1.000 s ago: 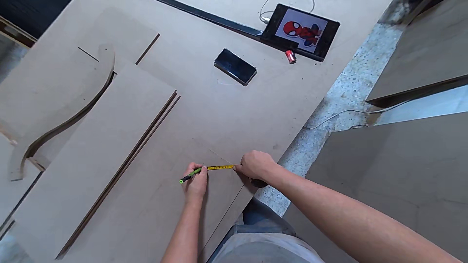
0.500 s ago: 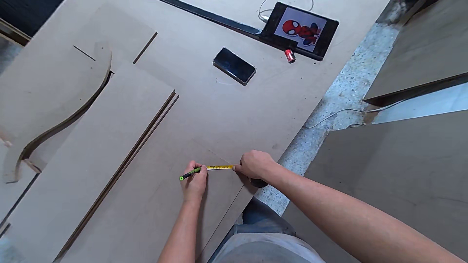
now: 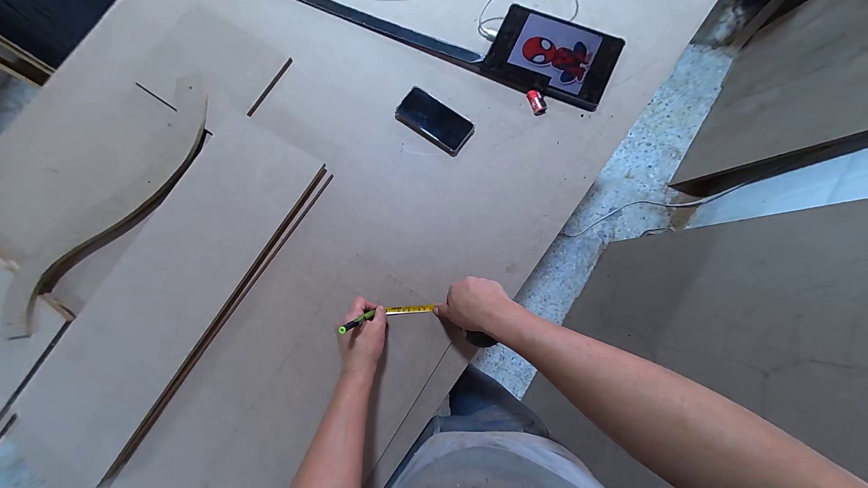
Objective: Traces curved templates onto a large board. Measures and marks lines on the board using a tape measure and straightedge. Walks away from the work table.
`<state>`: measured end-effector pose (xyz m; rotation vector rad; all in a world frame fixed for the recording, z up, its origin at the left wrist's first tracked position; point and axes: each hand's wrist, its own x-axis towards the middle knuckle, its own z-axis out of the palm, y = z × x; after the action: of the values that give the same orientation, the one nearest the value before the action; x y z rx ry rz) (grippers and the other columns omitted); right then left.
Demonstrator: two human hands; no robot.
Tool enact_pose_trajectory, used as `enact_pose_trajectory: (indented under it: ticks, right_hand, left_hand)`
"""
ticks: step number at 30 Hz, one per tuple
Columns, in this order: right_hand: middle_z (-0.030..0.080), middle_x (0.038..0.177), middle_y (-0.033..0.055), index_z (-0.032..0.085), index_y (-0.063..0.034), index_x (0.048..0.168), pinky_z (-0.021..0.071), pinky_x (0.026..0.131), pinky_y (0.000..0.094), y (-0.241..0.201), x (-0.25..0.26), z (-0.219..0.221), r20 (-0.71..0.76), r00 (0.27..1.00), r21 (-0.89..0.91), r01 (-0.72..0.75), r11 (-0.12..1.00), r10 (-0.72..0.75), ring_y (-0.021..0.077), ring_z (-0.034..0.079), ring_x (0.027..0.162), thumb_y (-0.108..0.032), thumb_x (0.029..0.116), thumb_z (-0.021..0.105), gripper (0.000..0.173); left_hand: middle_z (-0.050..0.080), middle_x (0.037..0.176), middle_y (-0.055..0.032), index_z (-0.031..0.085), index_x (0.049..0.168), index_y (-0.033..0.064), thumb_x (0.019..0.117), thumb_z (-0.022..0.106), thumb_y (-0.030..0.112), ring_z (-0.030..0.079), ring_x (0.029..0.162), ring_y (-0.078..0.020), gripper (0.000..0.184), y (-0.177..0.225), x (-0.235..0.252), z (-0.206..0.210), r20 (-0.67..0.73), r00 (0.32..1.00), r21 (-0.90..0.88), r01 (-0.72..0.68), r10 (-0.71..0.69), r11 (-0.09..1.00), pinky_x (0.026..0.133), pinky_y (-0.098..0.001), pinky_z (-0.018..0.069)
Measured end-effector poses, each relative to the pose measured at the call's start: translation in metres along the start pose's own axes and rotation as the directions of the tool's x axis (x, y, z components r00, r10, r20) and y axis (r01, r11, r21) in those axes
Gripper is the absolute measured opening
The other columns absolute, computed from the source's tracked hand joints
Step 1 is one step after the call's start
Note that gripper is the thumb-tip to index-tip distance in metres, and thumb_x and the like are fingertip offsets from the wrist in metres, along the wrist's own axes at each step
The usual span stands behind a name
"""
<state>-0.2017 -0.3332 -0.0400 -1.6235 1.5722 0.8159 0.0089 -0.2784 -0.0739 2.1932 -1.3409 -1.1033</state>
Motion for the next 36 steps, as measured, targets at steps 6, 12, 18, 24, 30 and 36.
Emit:
enact_pose_trajectory:
  ticks: [6, 12, 18, 24, 30, 36]
  right_hand:
    - [0.07, 0.09, 0.0131, 0.07, -0.0116, 0.083, 0.0542, 0.07, 0.0559, -0.002, -0.006, 0.006, 0.014, 1.0, 0.024, -0.023, 0.999, 0.022, 0.0334, 0.07, 0.09, -0.063, 0.101, 0.046, 0.06]
    - [0.07, 0.087, 0.0117, 0.069, -0.0124, 0.081, 0.0539, 0.068, 0.0542, -0.002, -0.009, 0.013, 0.017, 1.0, 0.014, -0.024, 1.0, 0.024, 0.0313, 0.07, 0.088, -0.064, 0.1014, 0.044, 0.061]
    - [0.07, 0.087, 0.0106, 0.069, -0.0132, 0.081, 0.0539, 0.068, 0.0538, -0.002, -0.012, 0.021, 0.009, 0.999, 0.013, -0.03, 0.999, 0.03, 0.0307, 0.07, 0.087, -0.065, 0.101, 0.043, 0.061]
    - [0.07, 0.087, 0.0113, 0.069, -0.0129, 0.081, 0.0545, 0.068, 0.0536, -0.004, -0.017, 0.03, 0.004, 0.999, 0.025, -0.039, 0.999, 0.039, 0.031, 0.07, 0.087, -0.064, 0.1014, 0.043, 0.061]
    - [0.07, 0.087, 0.0109, 0.069, -0.0129, 0.08, 0.0545, 0.069, 0.0544, -0.004, -0.022, 0.042, 0.008, 0.999, 0.056, -0.041, 0.998, 0.041, 0.031, 0.07, 0.088, -0.066, 0.1011, 0.042, 0.063]
    - [0.07, 0.084, 0.01, 0.07, -0.0145, 0.079, 0.0544, 0.068, 0.055, -0.001, -0.024, 0.06, -0.014, 0.999, 0.103, -0.037, 0.994, 0.039, 0.0307, 0.07, 0.085, -0.067, 0.0994, 0.045, 0.062]
  left_hand:
    - [0.067, 0.071, -0.0026, 0.067, 0.087, 0.0151, 0.0991, 0.068, 0.026, 0.064, 0.063, -0.0193, 0.016, 0.001, -0.003, -0.004, 0.018, 1.0, 0.05, -0.019, 0.018, 0.999, 0.058, -0.0455, 0.0522]
    - [0.067, 0.072, -0.0021, 0.067, 0.086, 0.0145, 0.0987, 0.069, 0.025, 0.064, 0.064, -0.0189, 0.016, -0.005, -0.005, -0.003, 0.026, 0.999, 0.054, -0.036, 0.034, 0.998, 0.06, -0.0449, 0.0526]
    - [0.066, 0.069, -0.0022, 0.066, 0.085, 0.0144, 0.0988, 0.069, 0.025, 0.064, 0.061, -0.0183, 0.017, -0.011, -0.009, -0.003, 0.031, 0.998, 0.04, -0.052, 0.051, 0.998, 0.058, -0.0435, 0.0524]
    - [0.067, 0.07, -0.0021, 0.067, 0.085, 0.0142, 0.0985, 0.069, 0.024, 0.064, 0.06, -0.0178, 0.017, -0.016, -0.012, -0.003, 0.03, 0.996, 0.049, -0.079, 0.078, 0.996, 0.057, -0.043, 0.0535]
    - [0.068, 0.07, -0.0018, 0.068, 0.086, 0.014, 0.0986, 0.069, 0.024, 0.065, 0.062, -0.017, 0.016, -0.021, -0.017, -0.005, 0.066, 0.996, 0.05, -0.068, 0.065, 0.996, 0.059, -0.0429, 0.0543]
    - [0.068, 0.072, -0.0035, 0.068, 0.088, 0.0132, 0.099, 0.067, 0.024, 0.066, 0.063, -0.0194, 0.015, -0.024, -0.023, -0.009, 0.102, 0.992, 0.065, -0.085, 0.078, 0.994, 0.06, -0.045, 0.0552]
